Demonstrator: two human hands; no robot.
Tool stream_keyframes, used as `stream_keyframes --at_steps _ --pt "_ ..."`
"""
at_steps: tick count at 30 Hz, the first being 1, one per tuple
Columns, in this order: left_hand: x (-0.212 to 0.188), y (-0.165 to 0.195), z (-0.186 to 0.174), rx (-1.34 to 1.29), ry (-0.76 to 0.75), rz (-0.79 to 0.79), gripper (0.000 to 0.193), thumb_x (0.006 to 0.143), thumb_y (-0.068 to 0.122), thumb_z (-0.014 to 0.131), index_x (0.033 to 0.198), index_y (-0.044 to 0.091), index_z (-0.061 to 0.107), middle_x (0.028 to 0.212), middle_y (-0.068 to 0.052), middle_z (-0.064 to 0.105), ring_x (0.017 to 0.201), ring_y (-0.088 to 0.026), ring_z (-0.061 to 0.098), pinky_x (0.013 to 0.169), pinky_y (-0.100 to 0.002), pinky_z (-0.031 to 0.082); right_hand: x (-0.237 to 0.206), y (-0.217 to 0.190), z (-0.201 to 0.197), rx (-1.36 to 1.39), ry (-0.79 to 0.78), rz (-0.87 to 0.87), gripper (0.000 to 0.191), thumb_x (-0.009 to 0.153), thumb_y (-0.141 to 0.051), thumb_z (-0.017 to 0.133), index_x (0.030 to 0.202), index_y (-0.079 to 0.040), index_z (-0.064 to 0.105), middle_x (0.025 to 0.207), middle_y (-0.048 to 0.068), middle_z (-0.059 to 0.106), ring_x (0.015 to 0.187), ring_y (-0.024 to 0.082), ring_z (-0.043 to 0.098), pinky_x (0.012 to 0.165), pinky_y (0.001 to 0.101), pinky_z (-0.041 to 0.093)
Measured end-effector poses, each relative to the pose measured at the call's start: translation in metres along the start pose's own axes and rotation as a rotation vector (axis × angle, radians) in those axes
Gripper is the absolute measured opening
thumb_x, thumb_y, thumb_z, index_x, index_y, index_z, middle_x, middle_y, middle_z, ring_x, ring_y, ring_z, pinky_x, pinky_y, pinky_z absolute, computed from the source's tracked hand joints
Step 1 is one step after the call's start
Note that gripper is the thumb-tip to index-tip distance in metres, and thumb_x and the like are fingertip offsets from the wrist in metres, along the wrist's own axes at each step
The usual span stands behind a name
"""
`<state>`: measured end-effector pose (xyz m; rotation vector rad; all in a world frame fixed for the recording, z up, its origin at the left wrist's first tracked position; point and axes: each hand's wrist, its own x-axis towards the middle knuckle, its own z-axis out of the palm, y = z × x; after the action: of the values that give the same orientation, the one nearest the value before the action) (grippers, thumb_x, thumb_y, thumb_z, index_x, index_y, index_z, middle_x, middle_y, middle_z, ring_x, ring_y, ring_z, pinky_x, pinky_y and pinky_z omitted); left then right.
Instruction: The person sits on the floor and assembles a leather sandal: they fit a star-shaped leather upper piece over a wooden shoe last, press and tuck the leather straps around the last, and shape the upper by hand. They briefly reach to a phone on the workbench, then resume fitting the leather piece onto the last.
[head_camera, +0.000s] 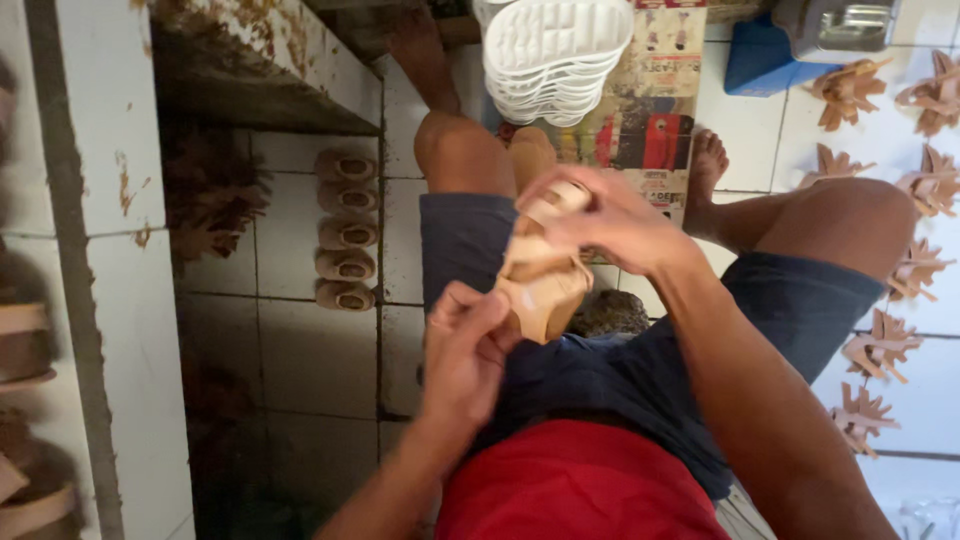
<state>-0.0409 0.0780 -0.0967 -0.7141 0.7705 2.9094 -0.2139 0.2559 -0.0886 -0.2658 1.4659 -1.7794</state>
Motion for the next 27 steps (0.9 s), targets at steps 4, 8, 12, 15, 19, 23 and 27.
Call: stream_keyframes --at_steps 4,8,12,15,19,23,27 --pt "-0.022 0.000 0.046 -0.182 0.118 -0.133 0.039 0.108 0.034 0.052 0.124 0.000 0.060 0.123 -0.024 0.065 0.114 -0.035 0.065 0.101 -0.051 0.054 0.028 0.000 -0.005 -0.025 0.118 0.304 0.050 0.078 -0.036 0.081 0.108 0.004 0.075 0.096 0.014 0.075 0.079 0.021 0.070 0.065 0.0320 0.055" --pt "-0.029 0.007 0.087 -0.279 -0.010 -0.205 0.046 0.108 0.040 0.042 0.126 -0.001 0.054 0.146 -0.031 0.051 0.142 -0.041 0.047 0.116 -0.052 0.042 0.035 -0.009 -0.009 0.085 0.102 0.461 0.037 0.081 -0.032 0.080 0.097 0.001 0.077 0.088 0.009 0.076 0.071 0.015 0.068 0.061 0.0308 0.053" --pt "-0.030 0.009 0.106 -0.311 -0.115 -0.208 0.045 0.111 0.039 0.039 0.129 -0.001 0.050 0.157 -0.030 0.041 0.151 -0.041 0.037 0.119 -0.054 0.038 0.033 -0.010 -0.011 0.173 0.032 0.462 0.030 0.079 -0.030 0.079 0.089 -0.002 0.077 0.085 0.004 0.078 0.070 0.011 0.073 0.061 0.0268 0.059" --pt "-0.030 0.007 0.109 -0.287 -0.113 -0.224 0.047 0.109 0.040 0.039 0.128 -0.002 0.051 0.155 -0.029 0.043 0.150 -0.041 0.037 0.118 -0.054 0.039 0.028 -0.002 -0.018 0.179 0.022 0.492 0.032 0.081 -0.035 0.078 0.086 -0.003 0.077 0.076 0.004 0.074 0.055 0.012 0.063 0.042 0.0282 0.045" --pt "-0.032 0.003 0.109 -0.277 -0.090 -0.251 0.048 0.109 0.040 0.039 0.126 -0.002 0.053 0.154 -0.030 0.044 0.149 -0.041 0.039 0.116 -0.054 0.039 0.020 0.005 -0.024 0.229 0.005 0.449 0.033 0.083 -0.034 0.079 0.090 -0.002 0.077 0.081 0.004 0.075 0.059 0.010 0.066 0.046 0.0248 0.049" --pt "-0.034 0.003 0.109 -0.274 -0.093 -0.284 0.049 0.109 0.041 0.038 0.123 -0.003 0.055 0.150 -0.032 0.048 0.146 -0.041 0.044 0.115 -0.053 0.041 0.010 -0.013 -0.021 0.096 0.069 0.459 0.037 0.083 -0.036 0.079 0.085 0.001 0.078 0.071 0.007 0.071 0.049 0.013 0.060 0.041 0.0271 0.046" --pt "-0.031 0.000 0.101 -0.186 -0.037 -0.320 0.056 0.107 0.045 0.037 0.124 -0.005 0.057 0.140 -0.032 0.057 0.134 -0.038 0.056 0.109 -0.048 0.048 -0.005 -0.054 -0.008 -0.171 0.178 0.466 0.038 0.078 -0.039 0.078 0.080 0.000 0.079 0.066 0.008 0.071 0.046 0.016 0.061 0.037 0.0285 0.047"
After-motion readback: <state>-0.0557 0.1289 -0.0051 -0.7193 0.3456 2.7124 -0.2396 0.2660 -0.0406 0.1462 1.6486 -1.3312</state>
